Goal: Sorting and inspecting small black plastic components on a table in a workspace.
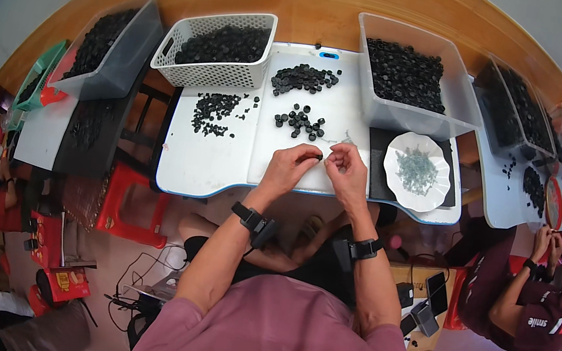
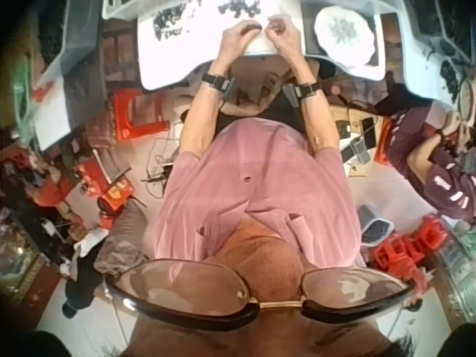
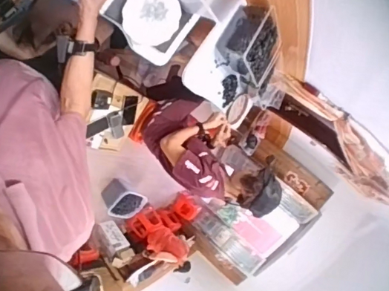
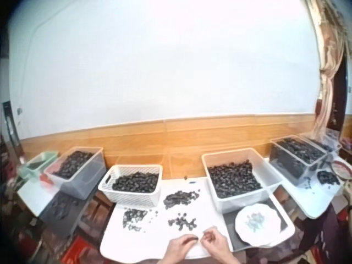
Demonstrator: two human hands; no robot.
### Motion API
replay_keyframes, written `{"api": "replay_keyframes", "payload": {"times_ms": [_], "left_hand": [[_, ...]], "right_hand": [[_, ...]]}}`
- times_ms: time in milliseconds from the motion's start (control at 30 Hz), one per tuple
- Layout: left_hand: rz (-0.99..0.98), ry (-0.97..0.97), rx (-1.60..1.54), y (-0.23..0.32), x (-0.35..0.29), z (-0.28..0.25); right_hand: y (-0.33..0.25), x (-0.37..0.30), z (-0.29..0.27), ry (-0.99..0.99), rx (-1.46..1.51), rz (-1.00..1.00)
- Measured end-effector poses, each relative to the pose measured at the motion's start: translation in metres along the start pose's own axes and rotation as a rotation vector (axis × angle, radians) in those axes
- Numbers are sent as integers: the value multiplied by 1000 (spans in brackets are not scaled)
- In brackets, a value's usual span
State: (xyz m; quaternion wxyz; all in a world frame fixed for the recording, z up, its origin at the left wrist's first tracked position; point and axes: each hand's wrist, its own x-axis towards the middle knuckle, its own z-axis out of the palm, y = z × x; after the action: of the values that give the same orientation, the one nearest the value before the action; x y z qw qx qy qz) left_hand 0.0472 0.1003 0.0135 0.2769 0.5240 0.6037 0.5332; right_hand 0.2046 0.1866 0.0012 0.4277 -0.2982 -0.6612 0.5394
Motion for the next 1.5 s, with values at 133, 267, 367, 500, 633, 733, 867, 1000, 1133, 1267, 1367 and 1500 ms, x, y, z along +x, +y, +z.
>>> {"api": "replay_keyframes", "payload": {"times_ms": [133,267,367,500,633,733,867,1000,1133,1267,1367,1500], "left_hand": [[60,32,76,5,-1,3],[107,39,156,5,-3,4],[174,69,177,6,-4,7],[168,80,190,7,-4,8],[154,56,208,9,-4,8],[292,69,276,8,-4,8],[254,71,270,6,-4,7],[121,56,127,7,-3,6],[54,78,94,3,-5,4],[42,70,85,5,-3,4],[27,61,64,5,-1,4],[47,28,84,2,0,2]], "right_hand": [[-2,0,-2,-22,-50,21],[-7,-1,-2,-26,-67,14],[-5,-1,-1,-21,-62,18],[-5,-2,1,-29,-161,-9],[-11,-2,-2,-50,-182,-12],[-12,-1,-2,-58,-166,1],[-8,-1,-3,-50,-170,-33],[-4,1,-12,-96,147,136],[-7,1,-11,-106,196,180],[-11,1,-11,-138,131,191],[-10,3,-9,-90,141,183],[-5,5,-7,-111,95,165]]}}
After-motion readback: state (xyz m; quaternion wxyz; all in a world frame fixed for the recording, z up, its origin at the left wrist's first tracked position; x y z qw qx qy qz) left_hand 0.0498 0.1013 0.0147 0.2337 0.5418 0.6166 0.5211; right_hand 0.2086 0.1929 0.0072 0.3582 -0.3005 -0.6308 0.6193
